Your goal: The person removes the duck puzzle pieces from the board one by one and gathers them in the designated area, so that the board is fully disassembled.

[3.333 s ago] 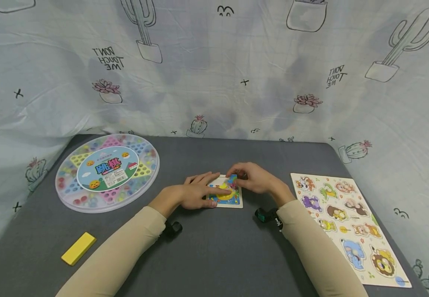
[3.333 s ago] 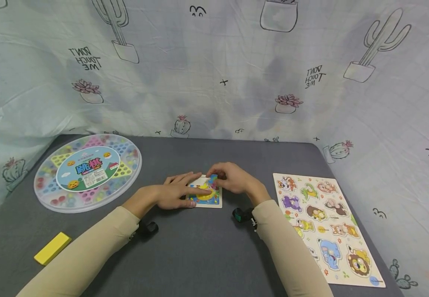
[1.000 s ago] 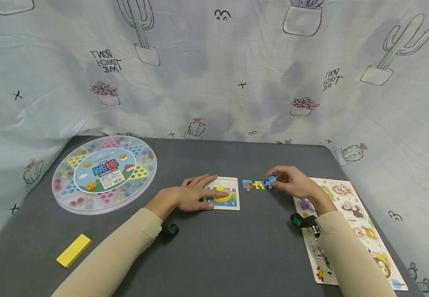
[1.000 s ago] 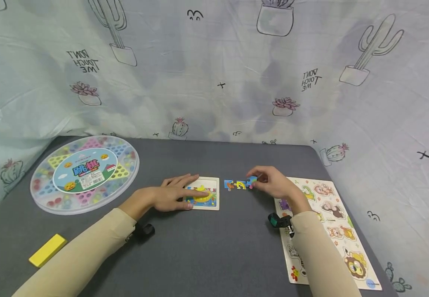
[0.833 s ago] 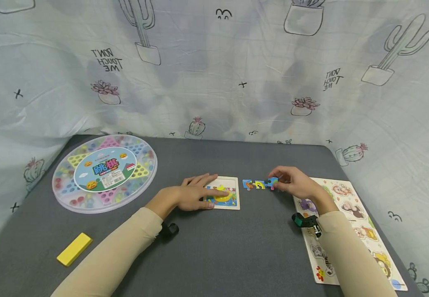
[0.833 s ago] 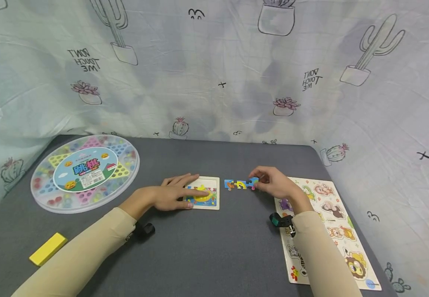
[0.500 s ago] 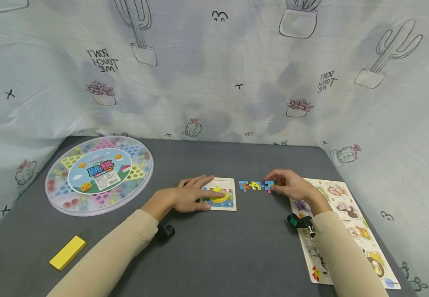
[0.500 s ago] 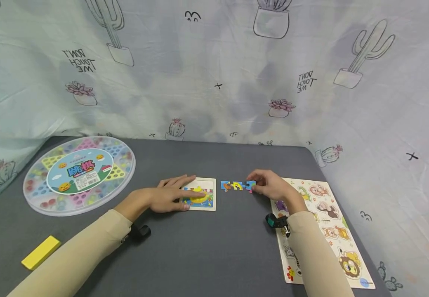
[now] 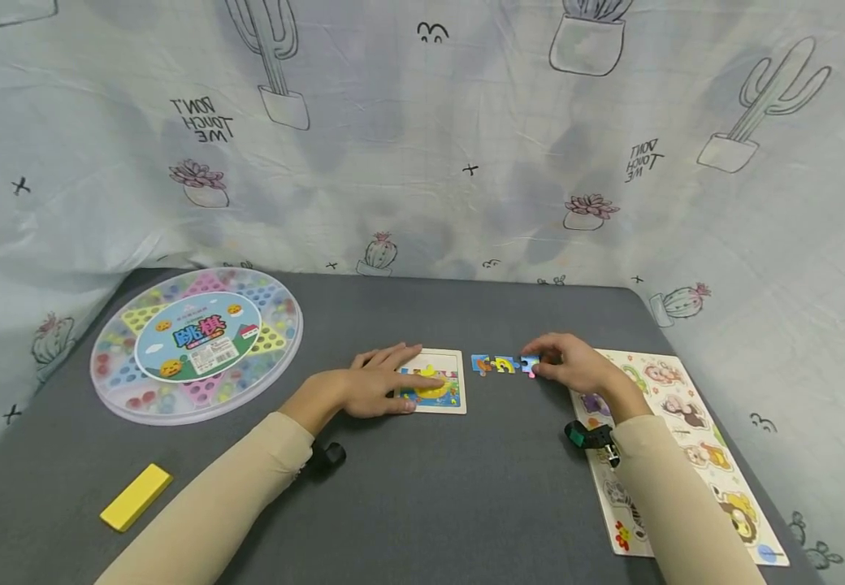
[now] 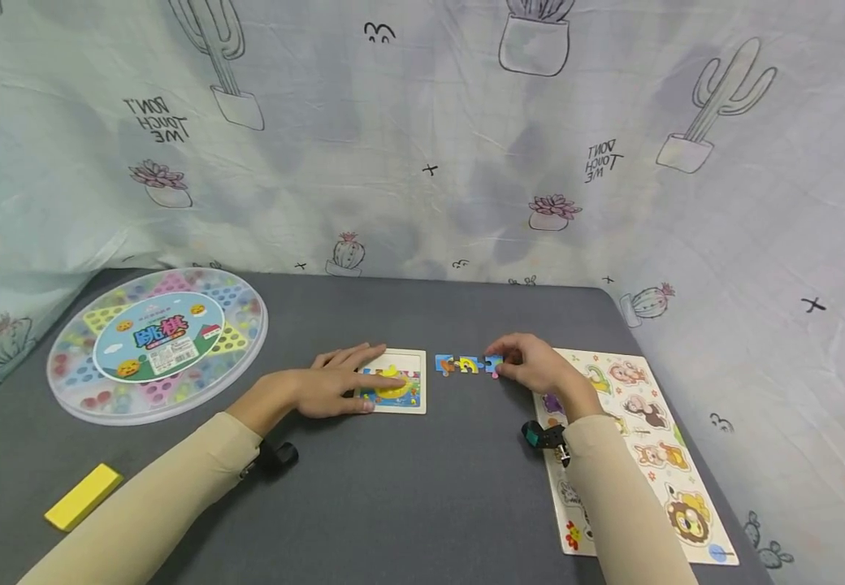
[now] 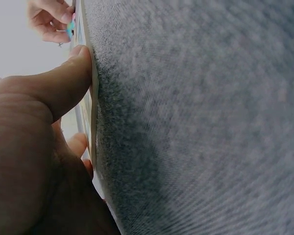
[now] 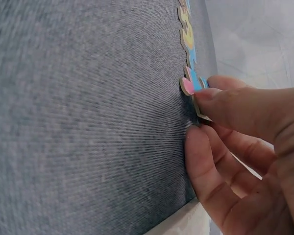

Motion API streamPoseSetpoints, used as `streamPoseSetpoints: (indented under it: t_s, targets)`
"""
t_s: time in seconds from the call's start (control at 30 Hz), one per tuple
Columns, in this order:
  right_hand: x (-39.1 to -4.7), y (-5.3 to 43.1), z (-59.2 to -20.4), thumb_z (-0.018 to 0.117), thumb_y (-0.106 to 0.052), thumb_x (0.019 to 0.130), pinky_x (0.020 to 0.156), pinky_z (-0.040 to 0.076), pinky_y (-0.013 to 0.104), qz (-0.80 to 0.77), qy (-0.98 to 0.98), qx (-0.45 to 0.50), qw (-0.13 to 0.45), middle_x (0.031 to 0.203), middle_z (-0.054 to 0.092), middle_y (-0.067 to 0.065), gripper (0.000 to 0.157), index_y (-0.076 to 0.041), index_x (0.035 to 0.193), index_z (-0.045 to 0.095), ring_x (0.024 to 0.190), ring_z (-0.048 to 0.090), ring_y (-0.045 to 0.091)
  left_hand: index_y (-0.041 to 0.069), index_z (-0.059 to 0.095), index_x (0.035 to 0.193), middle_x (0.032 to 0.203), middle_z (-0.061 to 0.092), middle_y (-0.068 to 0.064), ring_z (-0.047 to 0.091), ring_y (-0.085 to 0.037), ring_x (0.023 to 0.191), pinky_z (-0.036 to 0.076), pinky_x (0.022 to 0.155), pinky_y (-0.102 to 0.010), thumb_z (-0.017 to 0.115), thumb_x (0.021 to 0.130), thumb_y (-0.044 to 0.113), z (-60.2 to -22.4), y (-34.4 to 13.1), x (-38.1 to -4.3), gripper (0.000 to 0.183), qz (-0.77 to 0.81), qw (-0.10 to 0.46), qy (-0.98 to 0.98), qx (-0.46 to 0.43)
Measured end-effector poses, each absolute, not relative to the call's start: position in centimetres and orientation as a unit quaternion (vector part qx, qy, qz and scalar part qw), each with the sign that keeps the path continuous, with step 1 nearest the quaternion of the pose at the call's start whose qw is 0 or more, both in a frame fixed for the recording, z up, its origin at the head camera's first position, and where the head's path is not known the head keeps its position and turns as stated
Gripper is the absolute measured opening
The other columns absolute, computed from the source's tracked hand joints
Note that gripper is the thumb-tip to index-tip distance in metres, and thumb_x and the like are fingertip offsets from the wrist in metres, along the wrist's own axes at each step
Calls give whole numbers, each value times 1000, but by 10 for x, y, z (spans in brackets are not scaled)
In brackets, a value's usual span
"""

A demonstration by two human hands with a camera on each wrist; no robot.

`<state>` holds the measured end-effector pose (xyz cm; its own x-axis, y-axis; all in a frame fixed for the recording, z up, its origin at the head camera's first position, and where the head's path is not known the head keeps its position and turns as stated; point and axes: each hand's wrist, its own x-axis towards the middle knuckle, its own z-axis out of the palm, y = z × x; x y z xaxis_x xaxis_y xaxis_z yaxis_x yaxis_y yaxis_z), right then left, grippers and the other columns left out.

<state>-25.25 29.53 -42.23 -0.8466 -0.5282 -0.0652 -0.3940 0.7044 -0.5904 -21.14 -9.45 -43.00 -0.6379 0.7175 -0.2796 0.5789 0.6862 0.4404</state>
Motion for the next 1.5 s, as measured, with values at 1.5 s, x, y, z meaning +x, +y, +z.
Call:
streamPoseSetpoints:
  t_s: [1.5]
  targets:
    - [-245,188,-416,69,-6,98,82,59,41,-322,862,-386,60,117,64,16,25,-3,123,70,95,63,23,59,35,153,174,4,-8,9,-38,158,23,121,-61,47,110,42,-425,-110,-178,49,56,161,927,333]
